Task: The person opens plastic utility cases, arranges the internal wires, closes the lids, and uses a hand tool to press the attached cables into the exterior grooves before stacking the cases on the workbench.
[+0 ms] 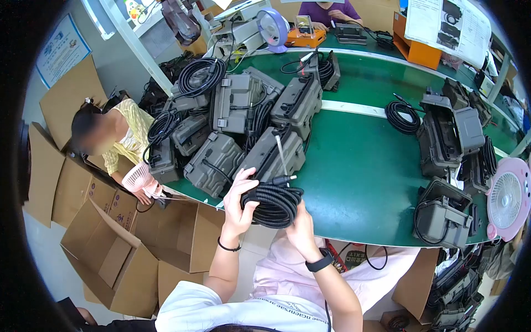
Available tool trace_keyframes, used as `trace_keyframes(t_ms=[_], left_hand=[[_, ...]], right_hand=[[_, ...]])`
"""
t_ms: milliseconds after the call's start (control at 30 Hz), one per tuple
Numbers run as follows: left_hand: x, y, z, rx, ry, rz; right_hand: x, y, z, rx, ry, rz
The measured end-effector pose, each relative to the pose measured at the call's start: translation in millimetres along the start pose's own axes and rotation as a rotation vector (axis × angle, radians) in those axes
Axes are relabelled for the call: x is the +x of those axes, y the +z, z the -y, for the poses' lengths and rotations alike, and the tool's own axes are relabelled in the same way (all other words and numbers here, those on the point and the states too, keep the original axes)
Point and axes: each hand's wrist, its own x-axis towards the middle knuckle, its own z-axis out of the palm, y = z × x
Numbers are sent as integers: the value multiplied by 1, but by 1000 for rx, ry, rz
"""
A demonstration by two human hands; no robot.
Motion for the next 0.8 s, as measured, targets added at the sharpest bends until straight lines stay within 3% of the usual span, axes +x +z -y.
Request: trace_keyframes(t_ms=[33, 133, 167, 233, 333, 400, 467, 500, 600, 667, 733, 800], left_hand=[[-2, -3, 3, -23, 17, 49], [-5, -2, -5, -338, -179, -116], [-3, -3, -9, -408, -189, -222], [4, -18, -4, -80, -227, -479], [28, -38, 19, -77, -280, -801], [43, -58, 35, -174, -407, -728], [46, -82, 61, 250, -573, -390], [43, -83, 67, 741, -504, -245], [47, -90, 69, 1126, -375, -245], [68, -77, 29, 823, -289, -295], [118, -48, -30, 537, -128, -43], [155, -19, -53, 571, -2, 118]], right_hand=[[-3, -3, 4, 34, 81, -1], [-4, -17, 16, 44, 269, 0], [-2, -19, 22, 147, 169, -43], [-1, -23, 24, 370, 163, -17], [-2, -25, 34, 514, 127, 46], [-4, -20, 36, 549, 85, 85], [-5, -18, 35, 586, 116, 74], [-6, -19, 34, 601, 139, 66], [-5, -28, 27, 611, 147, -15], [-5, -44, 24, 612, 169, -75], [-6, -68, 21, 505, 180, -164], [-5, -92, 20, 377, 212, -186]])
